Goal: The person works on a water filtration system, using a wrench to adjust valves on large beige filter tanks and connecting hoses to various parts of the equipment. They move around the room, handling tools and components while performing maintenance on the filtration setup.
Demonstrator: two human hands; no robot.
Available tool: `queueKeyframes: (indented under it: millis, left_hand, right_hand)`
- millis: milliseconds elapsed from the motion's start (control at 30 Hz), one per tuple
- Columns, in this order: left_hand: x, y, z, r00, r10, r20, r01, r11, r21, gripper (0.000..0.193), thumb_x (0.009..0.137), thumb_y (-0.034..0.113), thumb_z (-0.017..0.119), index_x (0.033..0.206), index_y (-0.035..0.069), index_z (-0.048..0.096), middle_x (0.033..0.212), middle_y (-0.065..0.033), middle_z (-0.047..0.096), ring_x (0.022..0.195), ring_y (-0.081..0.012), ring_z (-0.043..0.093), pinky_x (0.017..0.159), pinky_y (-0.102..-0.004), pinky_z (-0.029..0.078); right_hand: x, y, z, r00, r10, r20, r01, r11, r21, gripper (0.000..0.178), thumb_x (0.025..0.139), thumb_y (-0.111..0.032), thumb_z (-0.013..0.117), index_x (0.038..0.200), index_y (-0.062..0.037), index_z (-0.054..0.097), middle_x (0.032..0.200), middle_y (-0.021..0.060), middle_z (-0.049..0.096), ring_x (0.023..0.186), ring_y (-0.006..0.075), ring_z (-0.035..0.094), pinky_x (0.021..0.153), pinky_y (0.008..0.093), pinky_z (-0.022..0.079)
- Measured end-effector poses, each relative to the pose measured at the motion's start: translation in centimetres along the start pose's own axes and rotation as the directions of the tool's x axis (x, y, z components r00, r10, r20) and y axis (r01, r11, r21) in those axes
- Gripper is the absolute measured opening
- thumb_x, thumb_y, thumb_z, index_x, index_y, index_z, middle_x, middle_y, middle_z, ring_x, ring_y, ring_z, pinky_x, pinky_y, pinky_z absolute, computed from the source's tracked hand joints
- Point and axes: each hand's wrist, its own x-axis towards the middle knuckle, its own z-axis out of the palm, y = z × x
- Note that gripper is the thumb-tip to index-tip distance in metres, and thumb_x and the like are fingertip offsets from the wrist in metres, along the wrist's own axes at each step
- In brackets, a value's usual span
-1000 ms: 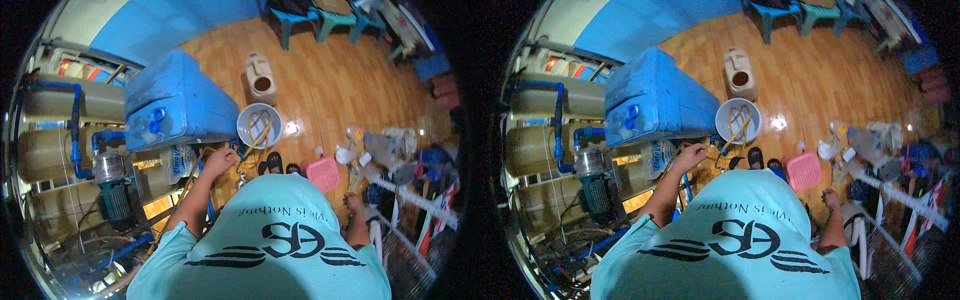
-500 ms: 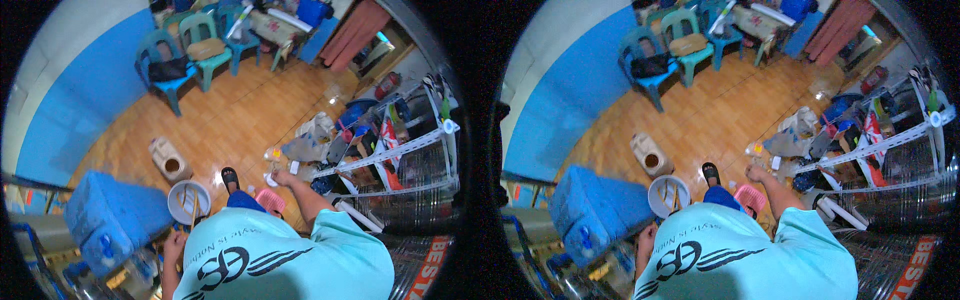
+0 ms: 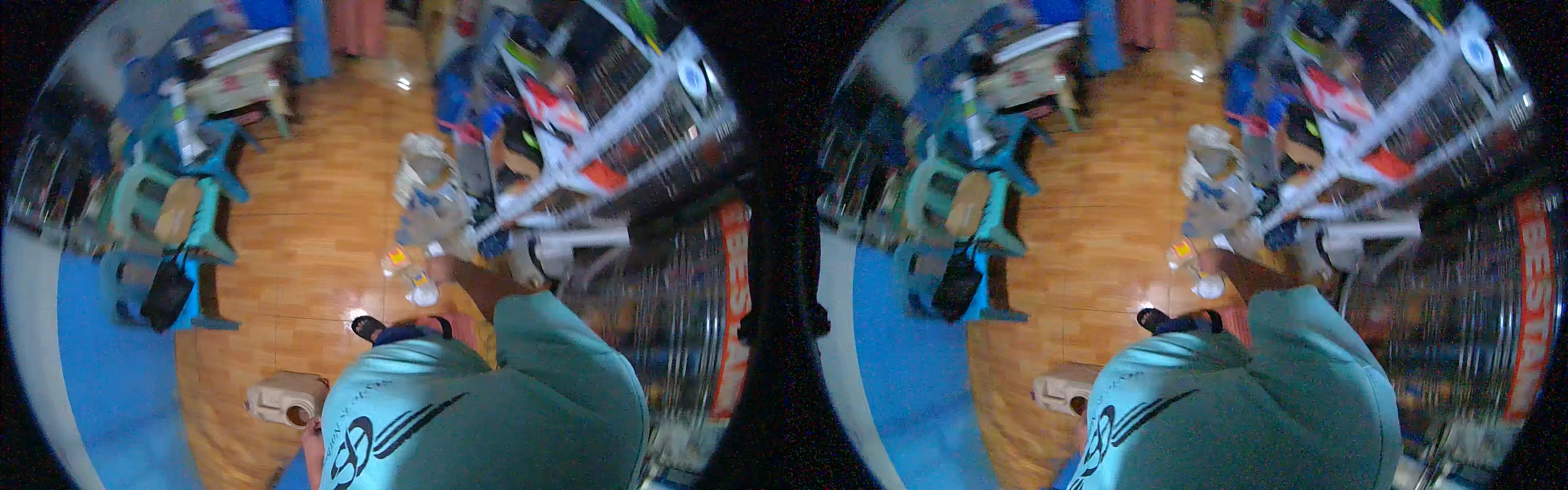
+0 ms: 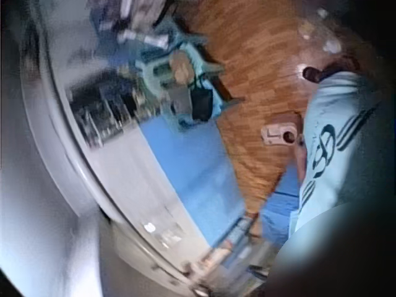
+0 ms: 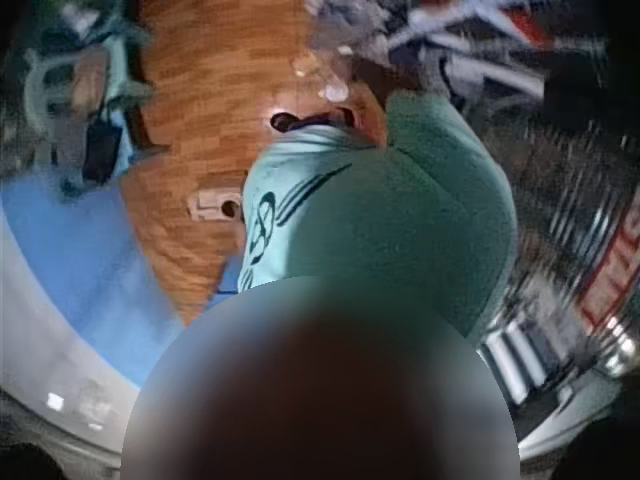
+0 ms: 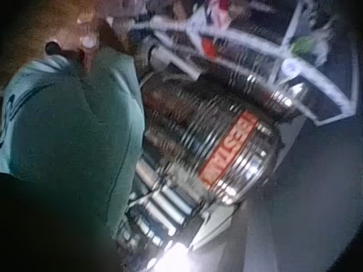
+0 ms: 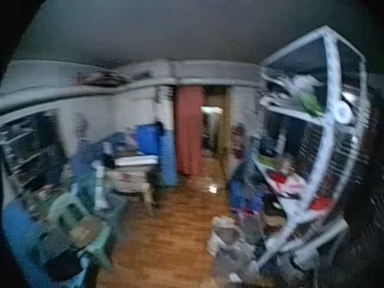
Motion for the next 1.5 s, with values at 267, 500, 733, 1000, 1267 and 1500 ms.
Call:
queueKeyframes:
  millis: [267, 500, 733, 1000, 1267, 1500]
  left_hand:
    - [12.4, 1.4, -10.9, 0.928, -0.092, 0.36, -0.009, 0.963, 0.271, 0.025, 0.086, 0.019, 0.063, 0.105, 0.002, 0.062, 0.093, -0.0093, 0.068, 0.082, -0.019, 0.064, 0.075, -0.0319, 0.049]
    - [27.3, 6.1, -18.9, 0.813, -0.146, 0.564, -0.117, 0.907, 0.404, 0.025, 0.087, 0.017, 0.064, 0.106, 0.001, 0.061, 0.094, -0.0067, 0.067, 0.084, -0.017, 0.062, 0.077, -0.0305, 0.048]
    - [40.5, 18.8, -20.2, 0.778, 0.018, 0.628, -0.312, 0.879, 0.361, 0.026, 0.088, 0.016, 0.064, 0.108, -0.001, 0.059, 0.095, -0.0042, 0.066, 0.087, -0.0149, 0.06, 0.079, -0.0291, 0.047]
    - [53.3, 15.9, -19.8, 0.667, 0.065, 0.742, -0.36, 0.9, 0.245, 0.021, 0.088, 0.015, 0.065, 0.104, 0.002, 0.06, 0.099, -0.0057, 0.061, 0.088, -0.0151, 0.057, 0.078, -0.0303, 0.048]
    - [46.6, 18.4, -14.5, 0.614, -0.183, 0.768, -0.598, 0.527, 0.604, 0.028, 0.089, 0.025, 0.061, 0.107, 0.004, 0.061, 0.095, -0.0082, 0.064, 0.088, -0.0222, 0.06, 0.077, -0.0372, 0.05]
    - [41.5, 18.0, -8.6, 0.618, -0.376, 0.691, -0.589, 0.361, 0.723, 0.034, 0.088, 0.034, 0.06, 0.109, 0.007, 0.061, 0.091, -0.0096, 0.067, 0.086, -0.0273, 0.064, 0.076, -0.0413, 0.052]
  right_hand:
    - [-19.4, 14.2, 4.8, 0.71, 0.531, -0.462, -0.527, 0.836, 0.152, 0.021, 0.09, -0.019, 0.047, 0.101, -0.0082, 0.062, 0.091, 0.0119, 0.061, 0.086, 0.0218, 0.06, 0.079, 0.0371, 0.05]
    - [-41.6, 0.2, 20.7, 0.05, 0.998, 0.026, -0.164, -0.018, 0.986, 0.023, 0.089, -0.026, 0.053, 0.098, -0.006, 0.059, 0.075, 0.0071, 0.058, 0.059, 0.0208, 0.056, 0.049, 0.0368, 0.047]
    - [-33.3, -28.2, 27.4, 0.275, 0.925, 0.261, -0.781, 0.056, 0.622, 0.013, 0.077, -0.019, 0.062, 0.073, -0.0062, 0.061, 0.069, 0.0041, 0.058, 0.061, 0.0178, 0.057, 0.055, 0.0357, 0.047]
    - [-21.0, -31.6, 29.0, 0.546, 0.764, 0.345, -0.813, 0.383, 0.438, 0.019, 0.073, -0.02, 0.066, 0.085, -0.0053, 0.064, 0.077, 0.0127, 0.064, 0.073, 0.0258, 0.062, 0.068, 0.0401, 0.051]
    - [-11.5, -17.9, 20.9, 0.467, 0.87, 0.16, -0.682, 0.239, 0.691, 0.014, 0.074, -0.018, 0.059, 0.08, -0.0072, 0.065, 0.083, 0.0146, 0.063, 0.078, 0.0319, 0.062, 0.068, 0.0429, 0.05]
    - [0.1, -3.6, 39.4, 0.171, 0.98, 0.103, -0.421, -0.022, 0.907, 0.023, 0.081, -0.019, 0.059, 0.1, -0.0088, 0.066, 0.096, 0.0143, 0.065, 0.087, 0.0293, 0.063, 0.077, 0.0413, 0.051]
